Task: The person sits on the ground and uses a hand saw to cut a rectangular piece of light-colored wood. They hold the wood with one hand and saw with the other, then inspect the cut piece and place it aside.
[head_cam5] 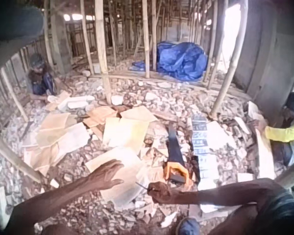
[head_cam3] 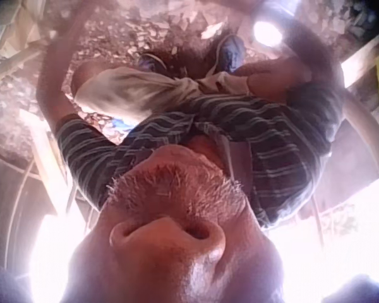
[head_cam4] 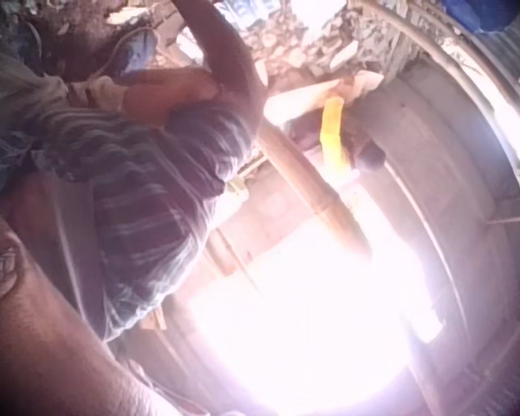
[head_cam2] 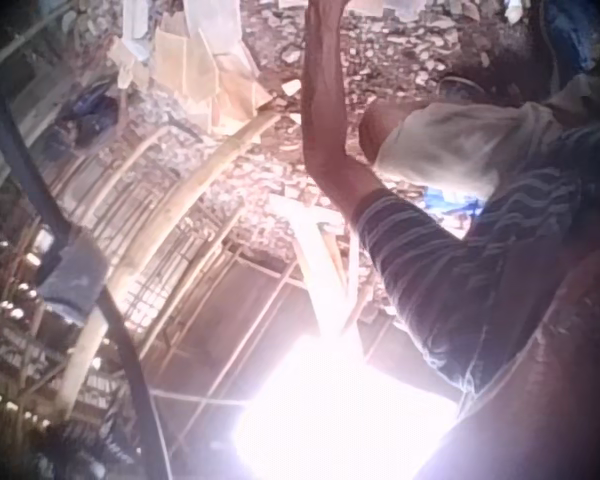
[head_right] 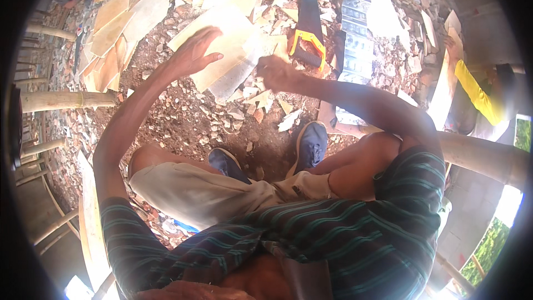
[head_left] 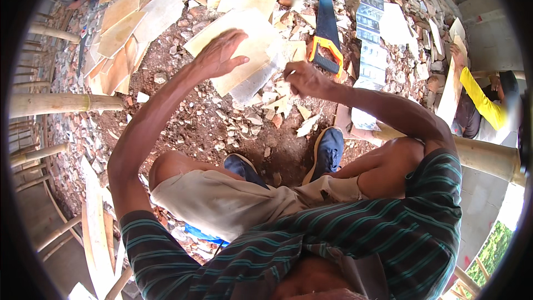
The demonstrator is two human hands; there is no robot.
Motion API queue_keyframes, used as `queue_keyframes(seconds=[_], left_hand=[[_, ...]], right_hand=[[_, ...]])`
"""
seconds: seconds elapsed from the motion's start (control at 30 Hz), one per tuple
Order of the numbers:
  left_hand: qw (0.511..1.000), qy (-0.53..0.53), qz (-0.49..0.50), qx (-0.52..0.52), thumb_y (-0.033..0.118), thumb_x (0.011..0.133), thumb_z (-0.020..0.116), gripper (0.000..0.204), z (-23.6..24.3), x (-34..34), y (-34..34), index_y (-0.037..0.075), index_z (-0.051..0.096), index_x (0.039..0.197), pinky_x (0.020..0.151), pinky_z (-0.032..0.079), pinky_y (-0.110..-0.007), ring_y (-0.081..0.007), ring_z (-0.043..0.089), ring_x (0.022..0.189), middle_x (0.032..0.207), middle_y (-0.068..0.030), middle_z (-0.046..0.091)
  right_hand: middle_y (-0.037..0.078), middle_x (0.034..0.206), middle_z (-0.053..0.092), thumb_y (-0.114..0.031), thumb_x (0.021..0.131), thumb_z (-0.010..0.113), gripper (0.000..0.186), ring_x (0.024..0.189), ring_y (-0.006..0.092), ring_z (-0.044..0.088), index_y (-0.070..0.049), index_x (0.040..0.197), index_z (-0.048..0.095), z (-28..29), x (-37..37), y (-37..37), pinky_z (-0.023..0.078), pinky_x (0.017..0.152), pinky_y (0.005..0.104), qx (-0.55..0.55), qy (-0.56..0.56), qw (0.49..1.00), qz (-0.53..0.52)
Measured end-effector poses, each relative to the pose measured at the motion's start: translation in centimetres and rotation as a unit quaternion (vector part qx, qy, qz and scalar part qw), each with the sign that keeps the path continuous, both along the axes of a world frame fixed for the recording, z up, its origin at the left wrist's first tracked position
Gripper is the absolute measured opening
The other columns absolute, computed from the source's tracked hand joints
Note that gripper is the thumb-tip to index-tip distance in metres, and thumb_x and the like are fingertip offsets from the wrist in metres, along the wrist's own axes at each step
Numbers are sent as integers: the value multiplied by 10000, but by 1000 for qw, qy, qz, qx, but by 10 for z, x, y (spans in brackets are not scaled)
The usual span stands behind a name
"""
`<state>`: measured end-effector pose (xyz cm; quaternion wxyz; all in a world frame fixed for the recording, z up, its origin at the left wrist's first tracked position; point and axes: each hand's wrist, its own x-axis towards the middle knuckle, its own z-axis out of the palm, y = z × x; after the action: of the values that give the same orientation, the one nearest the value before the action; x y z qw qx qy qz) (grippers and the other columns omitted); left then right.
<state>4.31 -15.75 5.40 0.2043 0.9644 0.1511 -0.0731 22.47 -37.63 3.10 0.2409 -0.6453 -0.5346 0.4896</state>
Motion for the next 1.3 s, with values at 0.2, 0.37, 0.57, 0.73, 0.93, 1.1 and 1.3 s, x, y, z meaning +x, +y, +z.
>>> queue_keyframes(seconds=[0.2,0.37,0.57,0.73,0.93,1.1,1.3], left_hand=[[981,171,49,79,558,722,757,1148,-32,30,-1,231,44,1560,1123,154,-685,-507,21,1439,1604,-203,-15],[986,156,43,41,672,648,750,1244,-53,28,8,243,23,1560,1027,189,-780,-566,-3,1413,1607,-197,-38],[985,164,37,49,701,655,717,1229,-62,26,10,246,19,1559,1001,211,-790,-591,5,1402,1603,-215,-29],[982,177,26,59,699,673,708,1234,-58,30,9,215,-3,1557,971,247,-798,-609,34,1388,1589,-257,-29],[982,170,23,74,693,674,717,1233,-58,30,7,207,3,1553,953,285,-799,-614,57,1382,1582,-270,-11],[984,149,38,90,610,690,756,1161,-55,29,2,240,79,1557,976,309,-750,-618,149,1367,1581,-257,93],[986,132,43,97,585,692,769,1140,-54,28,-1,239,105,1552,980,337,-730,-619,167,1360,1575,-258,110]], right_hand=[[248,840,642,-248,923,532,294,782,386,635,32,885,615,-17,53,14,494,734,479,115,-196,962,-149],[242,788,637,-206,902,540,245,767,377,649,19,862,629,-19,67,21,497,708,444,94,-157,972,-147],[143,608,606,-110,908,544,162,514,222,604,31,873,617,-28,56,34,468,488,341,276,-214,926,-145],[203,624,620,-139,852,574,170,566,376,645,-35,978,626,-33,44,49,513,521,481,208,-328,920,-52],[211,608,611,-132,849,572,158,549,379,637,-1,930,605,-30,38,58,510,523,487,211,-351,911,-53],[211,627,619,-140,850,570,149,562,374,641,-3,896,601,-29,31,63,519,543,478,173,-365,914,-41],[249,791,654,-173,857,542,209,712,389,668,23,841,615,-29,23,74,532,632,483,129,-367,918,-72]])
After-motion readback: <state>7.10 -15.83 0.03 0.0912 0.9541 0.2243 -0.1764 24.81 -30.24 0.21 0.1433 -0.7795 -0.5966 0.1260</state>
